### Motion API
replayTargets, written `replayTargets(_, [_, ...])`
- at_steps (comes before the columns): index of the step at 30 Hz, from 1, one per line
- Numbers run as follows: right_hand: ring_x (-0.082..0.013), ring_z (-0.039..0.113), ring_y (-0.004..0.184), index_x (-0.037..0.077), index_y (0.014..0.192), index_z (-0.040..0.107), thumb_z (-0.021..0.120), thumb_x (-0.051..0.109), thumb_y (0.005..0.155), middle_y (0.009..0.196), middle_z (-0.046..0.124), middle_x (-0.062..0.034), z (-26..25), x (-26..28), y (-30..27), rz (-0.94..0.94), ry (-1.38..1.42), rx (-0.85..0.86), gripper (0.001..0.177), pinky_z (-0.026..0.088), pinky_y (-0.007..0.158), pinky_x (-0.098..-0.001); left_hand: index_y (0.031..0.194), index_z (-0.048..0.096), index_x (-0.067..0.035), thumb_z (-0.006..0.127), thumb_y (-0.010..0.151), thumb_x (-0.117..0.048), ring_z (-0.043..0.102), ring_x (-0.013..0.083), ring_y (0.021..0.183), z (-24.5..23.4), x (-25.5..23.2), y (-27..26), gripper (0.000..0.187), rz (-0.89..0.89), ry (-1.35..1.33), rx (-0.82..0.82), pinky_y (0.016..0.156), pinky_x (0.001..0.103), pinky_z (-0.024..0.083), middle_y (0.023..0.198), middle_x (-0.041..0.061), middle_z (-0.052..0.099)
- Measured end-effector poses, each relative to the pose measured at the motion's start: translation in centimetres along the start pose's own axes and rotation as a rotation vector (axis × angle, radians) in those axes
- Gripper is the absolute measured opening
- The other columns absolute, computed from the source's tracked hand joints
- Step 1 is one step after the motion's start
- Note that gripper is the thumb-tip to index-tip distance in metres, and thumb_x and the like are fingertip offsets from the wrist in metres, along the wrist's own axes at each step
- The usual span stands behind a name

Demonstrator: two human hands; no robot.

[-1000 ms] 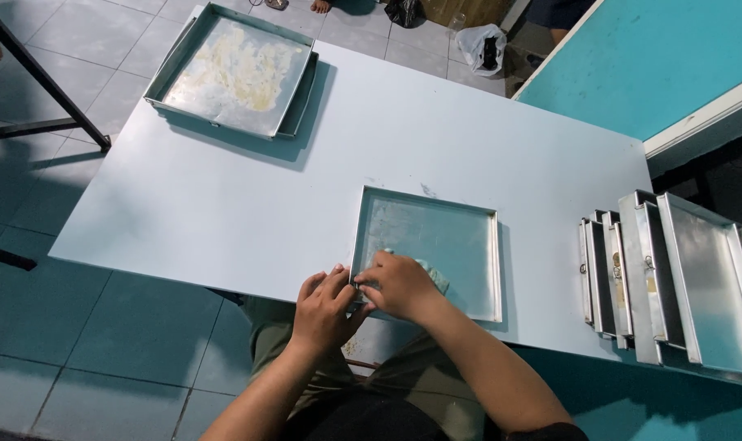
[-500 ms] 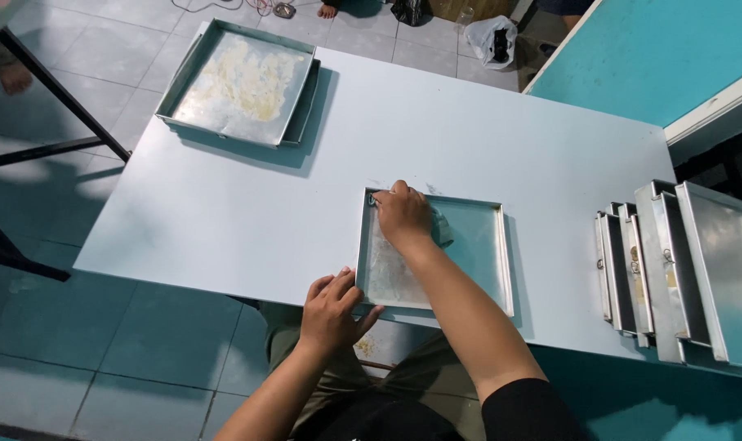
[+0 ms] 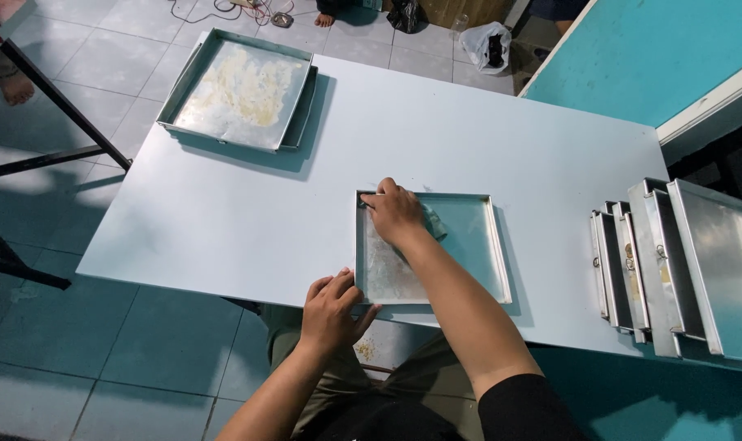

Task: The person wipes the inside of a rectangular metal tray with a cloth. They scrub the surface repeatedly to remove residue. Other similar trays are stacked nearby on the table.

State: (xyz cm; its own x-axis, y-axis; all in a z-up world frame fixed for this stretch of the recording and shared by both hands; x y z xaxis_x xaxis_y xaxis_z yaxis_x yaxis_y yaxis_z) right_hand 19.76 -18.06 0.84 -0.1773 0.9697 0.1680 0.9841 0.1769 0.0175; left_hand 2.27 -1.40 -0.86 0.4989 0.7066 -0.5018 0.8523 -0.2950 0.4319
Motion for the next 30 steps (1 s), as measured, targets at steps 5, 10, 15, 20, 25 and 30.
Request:
replayTargets(5, [-0.0335,0.067,0.115,0.028,0.124,0.076,0.059,0.027,0.100,0.117,0.061,-0.0062,-0.9,0.4,-0.1,0.003,0.025,0.062,0.030,0.049,0.101,-0.0499,0.092,0.070,-0.022,0.073,0.087,-0.047,0.066,0.0307,0.122,0.3,0.2,0.0,0.026,-0.005,0.004,-0.004,0.101,0.052,0.045,0.112,0.011,0.074])
replayTargets(10, [-0.0369,0.067,0.115,0.024,0.126,0.075,0.059,0.025,0.099,0.118,0.063,-0.0100,-2.2,1.2,-2.0,-0.013,0.078,0.107,0.031,0.050,0.101,-0.0524,0.088,0.069,-0.022,0.072,0.088,-0.049,0.066,0.0286,0.123,0.1,-0.2,-0.1,0.027,-0.033,0.018,-0.001,0.102,0.050,0.045,0.112,0.008,0.074])
replayTargets(15, [-0.0387,0.069,0.106,0.020,0.110,0.080,0.069,0.029,0.090,0.106,0.067,-0.0100,-4.3,2.8,-7.8,-0.128,0.179,0.256,0.025,0.054,0.094,-0.0523,0.092,0.069,-0.022,0.071,0.090,-0.048,0.066,0.0304,0.121,-0.8,-0.9,0.2,0.027,-0.038,0.026,-0.014,0.103,0.050,0.043,0.110,0.010,0.074])
replayTargets(20, [-0.0394,0.070,0.102,0.023,0.102,0.082,0.071,0.027,0.086,0.101,0.068,-0.0088,-5.2,1.5,-11.7,-0.183,0.203,0.319,0.020,0.057,0.090,-0.0509,0.090,0.070,-0.022,0.072,0.089,-0.048,0.066,0.0306,0.121,-0.2,-0.5,0.0,0.026,-0.024,0.038,-0.043,0.102,0.050,0.043,0.112,0.011,0.074])
replayTargets(25, [-0.0337,0.069,0.110,0.028,0.108,0.082,0.068,0.032,0.091,0.109,0.069,-0.0072,-6.3,-2.5,-9.5,0.073,0.127,0.309,0.023,0.057,0.097,-0.0470,0.089,0.069,-0.023,0.071,0.089,-0.049,0.069,0.0296,0.116,0.4,0.0,-0.3,0.026,0.031,0.068,-0.129,0.099,0.050,0.044,0.108,0.011,0.074])
replayTargets(30, [-0.0248,0.070,0.106,0.043,0.116,0.076,0.058,0.049,0.096,0.109,0.063,0.0027,-2.6,-10.1,-5.2,0.370,0.055,0.075,0.028,0.059,0.087,-0.0429,0.087,0.069,-0.023,0.070,0.089,-0.051,0.071,0.0302,0.111,0.2,0.1,-0.1,0.028,0.047,0.017,-0.196,0.097,0.049,0.044,0.104,0.012,0.075])
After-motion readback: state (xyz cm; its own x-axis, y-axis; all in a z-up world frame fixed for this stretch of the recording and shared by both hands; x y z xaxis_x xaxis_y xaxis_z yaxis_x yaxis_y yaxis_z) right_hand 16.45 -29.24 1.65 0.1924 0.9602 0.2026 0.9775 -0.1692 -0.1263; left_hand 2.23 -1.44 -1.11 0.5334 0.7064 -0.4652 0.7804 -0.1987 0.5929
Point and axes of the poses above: each hand's wrist, its own y-axis towards the middle knuckle, its own z-axis out of the palm, x = y × z, the point moved 3 cm from there along y, towards the middle knuckle
